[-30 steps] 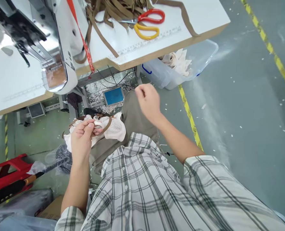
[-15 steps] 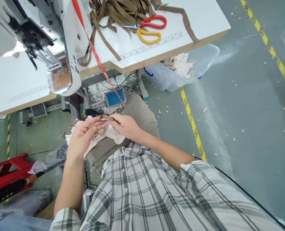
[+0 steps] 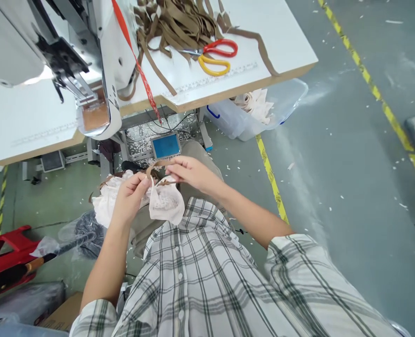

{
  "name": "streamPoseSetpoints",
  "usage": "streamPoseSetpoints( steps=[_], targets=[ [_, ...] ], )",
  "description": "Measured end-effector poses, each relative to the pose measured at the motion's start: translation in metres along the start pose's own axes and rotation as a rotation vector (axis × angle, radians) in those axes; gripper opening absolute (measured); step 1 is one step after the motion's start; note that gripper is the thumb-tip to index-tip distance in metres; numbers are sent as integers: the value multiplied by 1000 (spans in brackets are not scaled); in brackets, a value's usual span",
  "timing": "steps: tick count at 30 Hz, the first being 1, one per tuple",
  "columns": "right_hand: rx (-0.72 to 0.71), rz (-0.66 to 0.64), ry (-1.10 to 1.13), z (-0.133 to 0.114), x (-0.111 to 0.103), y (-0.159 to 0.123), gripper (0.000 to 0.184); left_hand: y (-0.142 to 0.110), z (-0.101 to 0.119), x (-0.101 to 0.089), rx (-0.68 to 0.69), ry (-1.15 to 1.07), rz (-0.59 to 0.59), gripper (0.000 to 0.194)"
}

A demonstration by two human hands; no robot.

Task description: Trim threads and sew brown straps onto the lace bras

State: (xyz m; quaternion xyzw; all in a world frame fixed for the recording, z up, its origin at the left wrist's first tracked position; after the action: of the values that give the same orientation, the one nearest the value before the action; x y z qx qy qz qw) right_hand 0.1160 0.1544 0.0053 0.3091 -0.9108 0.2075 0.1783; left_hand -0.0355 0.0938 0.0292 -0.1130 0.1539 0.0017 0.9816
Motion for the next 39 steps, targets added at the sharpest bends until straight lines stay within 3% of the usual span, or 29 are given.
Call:
streamPoseSetpoints(
  steps=[3, 5, 8, 10, 12, 14, 16, 20, 22, 24, 26, 29, 32, 34, 36, 38, 39],
  targets=[
    [-151, 151, -135, -27, -29, 6, 19, -4, 8, 0, -21, 14, -15, 34],
    [-341, 304, -343, -52, -42, -1, 30, -7, 15, 1, -35, 2, -32, 35],
    [-597, 488, -580, -77, -35, -29, 27, -13, 27, 3, -41, -63, -43, 36],
    [-541, 309, -588, -68, -11, -36, 15, -16, 36, 4, -46, -140, -52, 34],
    [-436, 18, -555, -51, 22, -40, 30, -19, 45, 7, -46, -219, -76, 32],
    [-482, -81, -532, -52, 41, -49, 52, -21, 56, 12, -45, -270, -123, 31],
    [-639, -30, -512, -68, 47, -59, 66, -23, 67, 18, -48, -287, -194, 34],
    [-807, -23, -612, -91, 61, -75, 30, -28, 84, 24, -24, -193, -285, 36],
    [-853, 30, -658, -102, 64, -84, 27, -33, 96, 15, 75, -22, -174, 30],
    [-859, 67, -694, -116, 69, -94, 27, -44, 120, 2, 239, 174, 40, 25],
    [-843, 107, -758, -139, 75, -107, 27, -58, 150, 4, 384, 295, 123, 28],
    [-793, 151, -842, -193, 84, -133, 34, -71, 198, 29, 495, 356, -26, 22],
    [-720, 94, -881, -251, 91, -157, 46, -77, 254, 40, 649, 287, -115, 26],
    [-698, 46, -899, -278, 91, -159, 52, -76, 273, 43, 669, 172, -273, 30],
    [-657, 52, -891, -285, 80, -142, 49, -63, 267, 38, 584, 66, -367, 26],
    [-668, 177, -870, -274, 60, -110, 38, -40, 236, 21, 432, -20, -306, 20],
    [-732, 305, -856, -264, 48, -94, 36, -26, 213, 8, 340, -69, -220, 18]
  ],
)
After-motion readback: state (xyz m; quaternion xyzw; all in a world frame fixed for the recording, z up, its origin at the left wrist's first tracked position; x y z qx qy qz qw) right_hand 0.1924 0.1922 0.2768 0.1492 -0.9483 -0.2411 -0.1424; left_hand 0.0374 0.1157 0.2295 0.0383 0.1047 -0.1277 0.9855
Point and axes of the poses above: each hand's wrist, its own y-axis towards the middle knuckle, its own x-axis out of the palm, z = x × y, the point moved 8 cm from there along y, towards the middle knuckle, and after that the axes turned 12 degrees about y, right-handed, at the moved point
